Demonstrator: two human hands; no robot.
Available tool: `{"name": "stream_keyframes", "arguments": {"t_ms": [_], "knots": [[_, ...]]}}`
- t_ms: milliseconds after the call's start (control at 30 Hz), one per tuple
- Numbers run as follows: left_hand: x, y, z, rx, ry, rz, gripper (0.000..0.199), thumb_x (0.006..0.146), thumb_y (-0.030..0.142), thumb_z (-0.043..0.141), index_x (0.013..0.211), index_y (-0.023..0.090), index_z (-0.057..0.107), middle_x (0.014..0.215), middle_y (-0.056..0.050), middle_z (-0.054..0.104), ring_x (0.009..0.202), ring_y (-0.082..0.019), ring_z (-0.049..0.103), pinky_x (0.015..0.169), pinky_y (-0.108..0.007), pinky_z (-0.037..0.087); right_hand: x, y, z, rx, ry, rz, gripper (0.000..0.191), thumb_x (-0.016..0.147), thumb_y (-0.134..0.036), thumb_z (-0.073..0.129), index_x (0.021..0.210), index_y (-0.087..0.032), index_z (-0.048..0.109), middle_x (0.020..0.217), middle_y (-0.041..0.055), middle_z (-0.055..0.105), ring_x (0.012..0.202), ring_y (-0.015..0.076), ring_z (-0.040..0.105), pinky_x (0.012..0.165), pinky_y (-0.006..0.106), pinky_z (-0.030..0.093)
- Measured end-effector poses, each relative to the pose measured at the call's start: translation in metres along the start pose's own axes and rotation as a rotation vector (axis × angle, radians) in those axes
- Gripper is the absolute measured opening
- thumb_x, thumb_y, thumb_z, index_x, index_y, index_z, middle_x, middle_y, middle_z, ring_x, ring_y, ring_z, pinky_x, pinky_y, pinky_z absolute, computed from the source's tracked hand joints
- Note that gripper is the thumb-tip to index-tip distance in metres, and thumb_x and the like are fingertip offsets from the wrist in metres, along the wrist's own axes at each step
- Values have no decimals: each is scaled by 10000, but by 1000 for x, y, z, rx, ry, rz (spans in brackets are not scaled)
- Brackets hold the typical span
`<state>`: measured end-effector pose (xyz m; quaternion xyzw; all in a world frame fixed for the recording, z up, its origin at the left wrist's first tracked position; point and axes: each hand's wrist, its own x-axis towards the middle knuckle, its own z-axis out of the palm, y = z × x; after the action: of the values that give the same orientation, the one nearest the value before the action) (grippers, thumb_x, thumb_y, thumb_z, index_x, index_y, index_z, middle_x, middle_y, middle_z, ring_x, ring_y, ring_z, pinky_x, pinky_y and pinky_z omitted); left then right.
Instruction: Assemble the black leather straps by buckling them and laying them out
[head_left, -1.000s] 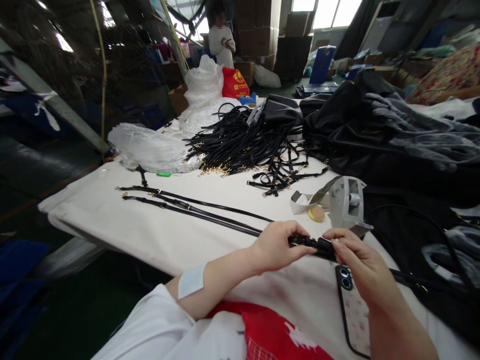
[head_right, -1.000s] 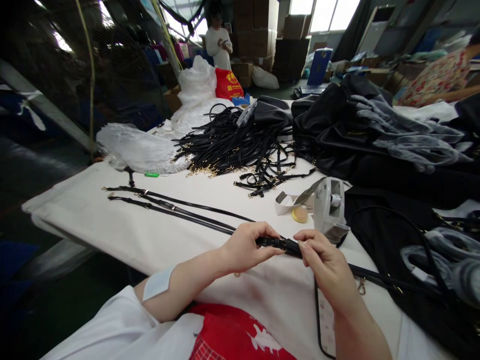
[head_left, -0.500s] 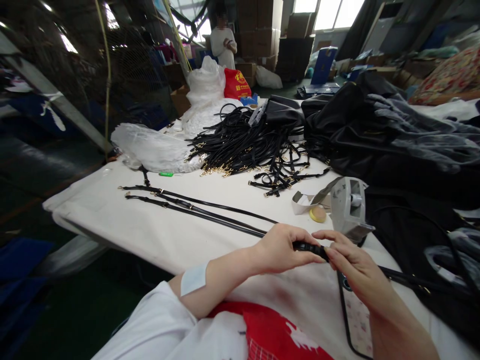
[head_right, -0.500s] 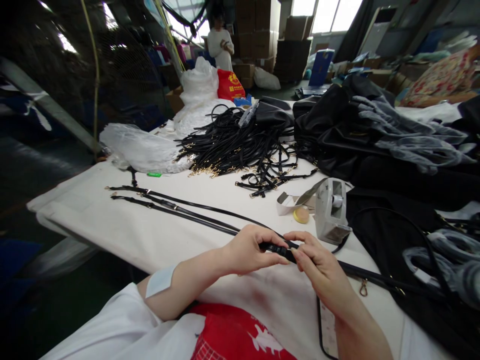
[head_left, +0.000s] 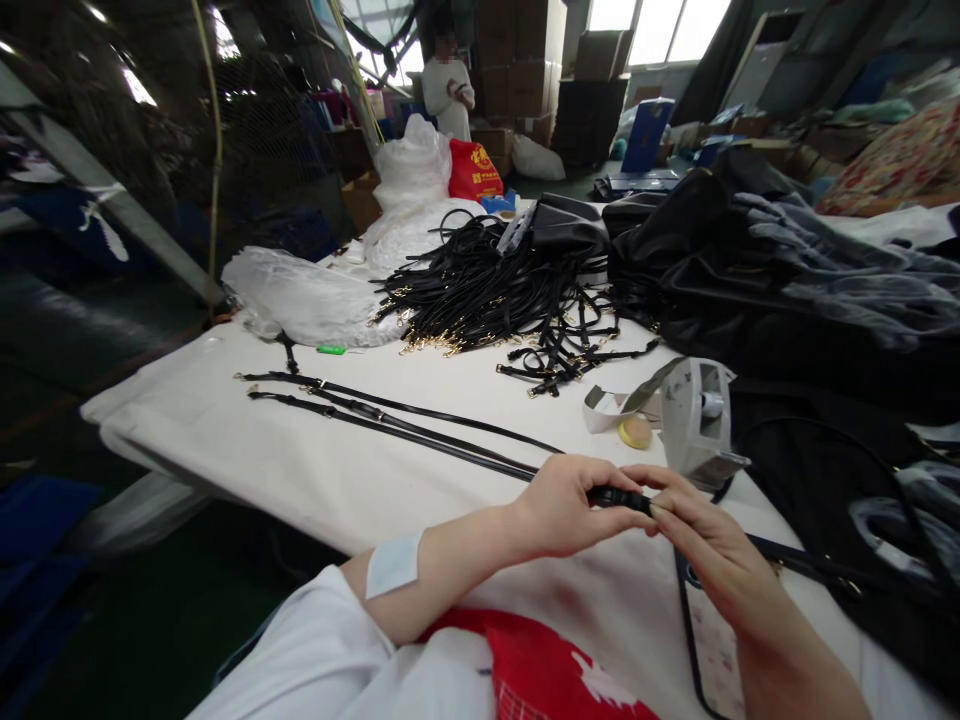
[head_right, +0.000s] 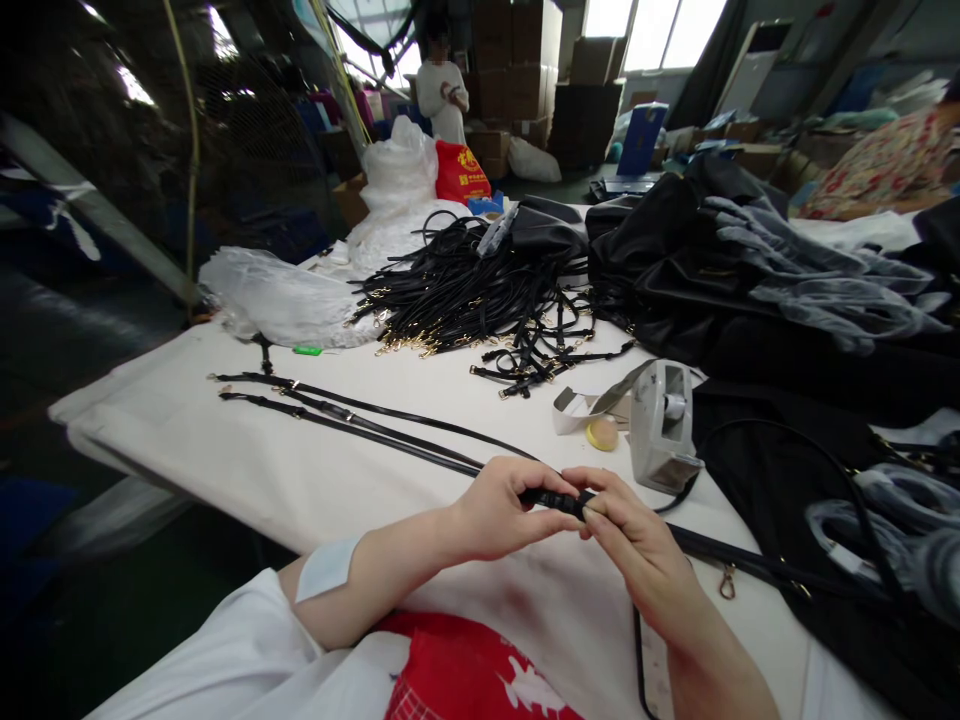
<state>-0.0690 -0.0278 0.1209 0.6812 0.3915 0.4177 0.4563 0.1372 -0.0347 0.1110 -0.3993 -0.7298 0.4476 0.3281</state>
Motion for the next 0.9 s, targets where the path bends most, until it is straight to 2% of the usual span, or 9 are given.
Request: {"name": "stream_keyframes", "arguments": {"t_ms": [200,300,400,533,667,767,900], "knots": [[1,-2,3,131,4,89,286,756,371,780,919,137,758,831,-59,763,677,-135,670,682,-217,515,5,6,8,116,-9,-47,206,969,-296,525,820,-234,652,1297,45,580,1195,201,548,1013,279,430],[4,2,1,88,-63,97,242,812,338,731,972,157,745,880,-50,765,782,-151,704,763,-218,530,2,11,11,261,22,-30,232,962,-306,537,778,-229,654,1309,40,584,1210,217,548,1028,306,432],[4,3,-2,17,-72,87,341,819,308,720,1115,141,694,1012,-79,752,904,-177,706,832,-234,533,-1,19,8,327,130,55,259,959,-363,537,790,-224,676,1270,56,618,1189,241,567,1020,344,447],[1,-2,2,50,22,24,262,820,316,714,1004,130,700,937,-80,750,802,-168,692,760,-253,541,0,29,3,172,281,134,209,919,-382,607,837,-218,707,1232,68,634,1123,233,585,989,343,459],[2,-7,9,55,61,80,241,826,330,707,964,133,696,882,-65,744,765,-157,679,731,-246,534,3,30,6,184,278,36,174,940,-315,586,853,-243,718,1150,43,638,1117,205,582,992,333,443],[5,-10,14,68,36,105,241,843,344,689,964,136,696,861,-51,740,732,-142,667,708,-234,524,4,23,8,141,332,-31,167,939,-282,587,824,-253,704,1082,26,635,1095,189,582,990,330,435],[7,-19,18,119,15,58,235,845,357,687,959,152,696,848,-40,742,697,-136,653,665,-232,512,-2,13,-1,-103,317,11,175,935,-311,575,826,-237,691,1089,49,648,1048,198,601,956,341,444]]}}
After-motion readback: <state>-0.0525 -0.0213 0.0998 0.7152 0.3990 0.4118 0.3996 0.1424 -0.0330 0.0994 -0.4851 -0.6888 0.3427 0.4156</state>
